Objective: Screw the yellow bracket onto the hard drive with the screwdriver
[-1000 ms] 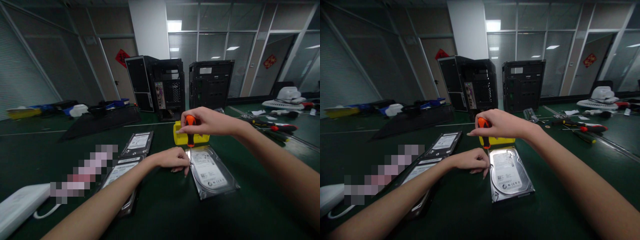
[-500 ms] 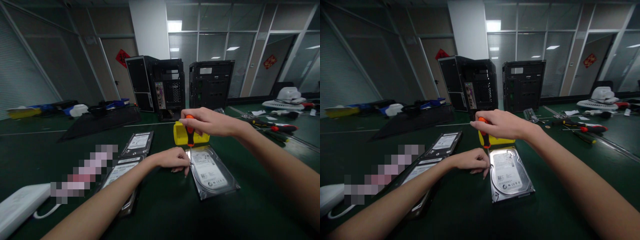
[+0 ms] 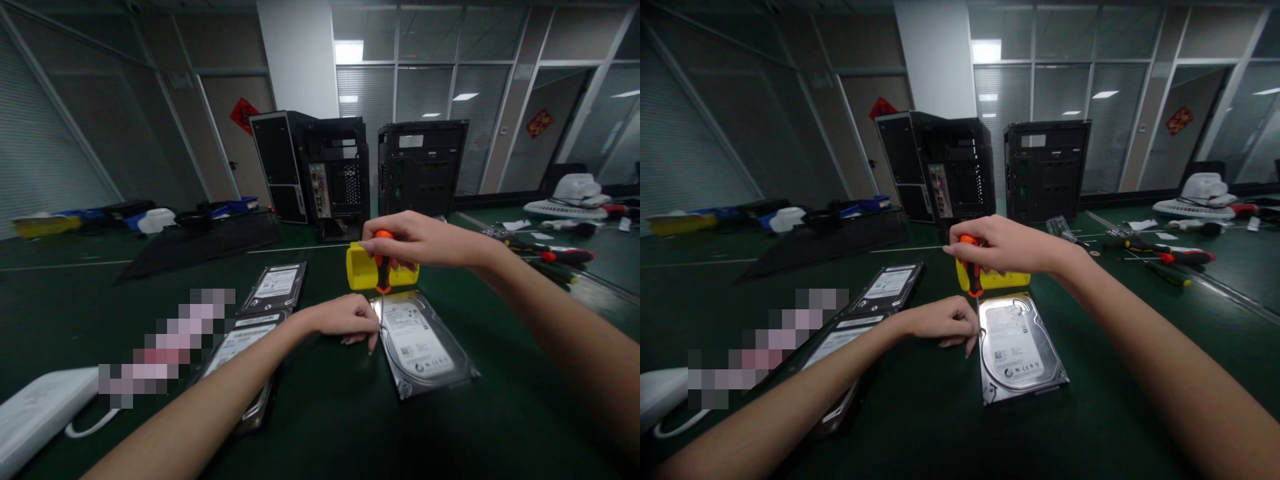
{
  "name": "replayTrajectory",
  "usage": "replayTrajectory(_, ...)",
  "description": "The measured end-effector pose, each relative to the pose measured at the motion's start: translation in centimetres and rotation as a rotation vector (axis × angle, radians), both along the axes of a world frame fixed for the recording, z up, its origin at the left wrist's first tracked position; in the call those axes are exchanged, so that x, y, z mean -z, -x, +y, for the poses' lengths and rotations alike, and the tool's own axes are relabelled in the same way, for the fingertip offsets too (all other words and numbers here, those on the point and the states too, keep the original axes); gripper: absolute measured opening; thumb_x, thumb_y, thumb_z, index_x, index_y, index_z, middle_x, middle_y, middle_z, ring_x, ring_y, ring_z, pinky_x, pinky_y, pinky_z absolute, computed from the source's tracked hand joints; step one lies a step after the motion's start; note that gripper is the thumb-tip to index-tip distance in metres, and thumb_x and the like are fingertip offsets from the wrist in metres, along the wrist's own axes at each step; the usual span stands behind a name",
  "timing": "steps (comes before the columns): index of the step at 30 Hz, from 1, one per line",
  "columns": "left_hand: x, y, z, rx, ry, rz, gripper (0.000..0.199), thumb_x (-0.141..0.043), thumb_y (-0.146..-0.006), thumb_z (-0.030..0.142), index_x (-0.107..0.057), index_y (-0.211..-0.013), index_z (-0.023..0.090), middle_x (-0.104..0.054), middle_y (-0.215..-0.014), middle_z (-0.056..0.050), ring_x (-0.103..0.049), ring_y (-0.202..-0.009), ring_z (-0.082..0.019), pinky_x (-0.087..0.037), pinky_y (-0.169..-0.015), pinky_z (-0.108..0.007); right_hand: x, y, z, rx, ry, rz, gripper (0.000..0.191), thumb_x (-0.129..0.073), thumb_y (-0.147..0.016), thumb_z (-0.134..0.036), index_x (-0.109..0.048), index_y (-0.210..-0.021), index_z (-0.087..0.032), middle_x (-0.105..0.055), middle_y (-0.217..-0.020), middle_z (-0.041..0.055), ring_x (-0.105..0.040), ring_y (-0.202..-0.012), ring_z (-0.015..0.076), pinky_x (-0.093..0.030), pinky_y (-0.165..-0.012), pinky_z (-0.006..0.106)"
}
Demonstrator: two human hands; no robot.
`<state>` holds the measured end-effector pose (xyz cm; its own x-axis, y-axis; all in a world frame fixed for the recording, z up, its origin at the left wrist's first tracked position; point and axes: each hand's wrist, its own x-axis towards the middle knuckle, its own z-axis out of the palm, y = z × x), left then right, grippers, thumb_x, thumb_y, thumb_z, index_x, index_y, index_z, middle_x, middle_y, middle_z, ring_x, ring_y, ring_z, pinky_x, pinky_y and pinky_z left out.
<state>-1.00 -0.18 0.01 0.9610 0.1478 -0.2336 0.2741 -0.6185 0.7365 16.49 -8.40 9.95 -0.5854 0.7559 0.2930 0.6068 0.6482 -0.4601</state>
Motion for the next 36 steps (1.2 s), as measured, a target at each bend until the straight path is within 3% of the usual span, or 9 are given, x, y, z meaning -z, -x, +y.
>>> replayTrajectory(4,-0.09,-0.02,-0.08,-0.003,0.0,0.0,0.028,-0.043,-0.08,0.018,-0.066,-0.065,0.012,-0.045,-0.042,0.004,-0.037,-0.038,-0.006,-0.032,-0.045,-0.017,-0.05,0.19,0.0,0.003,-0.014,-0.027,0.028,-0.041,-0.086,-0.039,-0.053,-0.088,-0.014,-0.057,-0.077,0.0019,-0.052,-0.061,0.0081,-0.037,-0.051,0.019)
replayTrajectory(9,-0.06,-0.04,-0.05,-0.009,0.004,-0.007,0.028,-0.043,-0.08,0.019,-0.066,-0.065,0.012,-0.045,-0.042,0.004,-0.037,-0.038,-0.006,-0.033,-0.045,-0.017,0.05,0.47,0.18,0.019,-0.205,-0.083,0.031,-0.041,-0.086,-0.04,-0.056,-0.092,-0.014,-0.059,-0.079,0.0016,-0.051,-0.066,0.0085,-0.036,-0.059,0.021)
replayTrajectory(17,-0.06,-0.07,-0.09,-0.006,0.002,-0.004,0.029,-0.043,-0.081,0.019,-0.067,-0.066,0.012,-0.045,-0.042,0.004,-0.037,-0.038,-0.006,-0.033,-0.046,-0.016,0.61,0.75,0.55,0.136,-0.348,-0.176,0.031,-0.038,-0.087,-0.043,-0.053,-0.095,-0.017,-0.055,-0.07,-0.0015,-0.044,-0.055,0.0061,-0.029,-0.054,0.02)
replayTrajectory(23,-0.06,-0.07,-0.12,-0.009,0.01,-0.005,0.029,-0.043,-0.081,0.019,-0.067,-0.066,0.012,-0.044,-0.042,0.004,-0.037,-0.038,-0.006,-0.033,-0.044,-0.016,0.47,0.43,0.38,0.118,-0.235,-0.132,0.035,-0.034,-0.087,-0.047,-0.049,-0.082,-0.016,-0.053,-0.068,-0.0005,-0.046,-0.057,0.0079,-0.029,-0.053,0.02)
replayTrajectory(27,-0.12,-0.07,-0.09,-0.006,0.01,-0.001,0.03,-0.043,-0.082,0.02,-0.067,-0.066,0.012,-0.044,-0.042,0.004,-0.038,-0.038,-0.006,-0.033,-0.045,-0.016,0.41,0.34,0.17,0.123,-0.196,-0.118,0.024,-0.032,-0.089,-0.034,-0.048,-0.083,-0.016,-0.054,-0.072,0.0005,-0.047,-0.062,0.009,-0.031,-0.056,0.021)
replayTrajectory(30,-0.13,-0.05,-0.08,-0.003,0.006,-0.001,0.029,-0.044,-0.082,0.02,-0.067,-0.066,0.012,-0.045,-0.043,0.004,-0.038,-0.038,-0.005,-0.033,-0.045,-0.016,0.33,0.38,0.09,0.069,-0.177,-0.081,0.02,-0.035,-0.088,-0.029,-0.048,-0.082,-0.015,-0.054,-0.074,0.0007,-0.048,-0.064,0.0089,-0.033,-0.058,0.021)
replayTrajectory(36,-0.07,-0.07,-0.02,0.007,0.003,-0.007,0.029,-0.043,-0.081,0.019,-0.067,-0.066,0.012,-0.045,-0.043,0.004,-0.037,-0.038,-0.005,-0.033,-0.046,-0.016,0.02,0.62,-0.06,-0.062,-0.04,0.01,0.027,-0.036,-0.088,-0.035,-0.051,-0.092,-0.013,-0.058,-0.087,0.0042,-0.054,-0.069,0.0099,-0.041,-0.06,0.022)
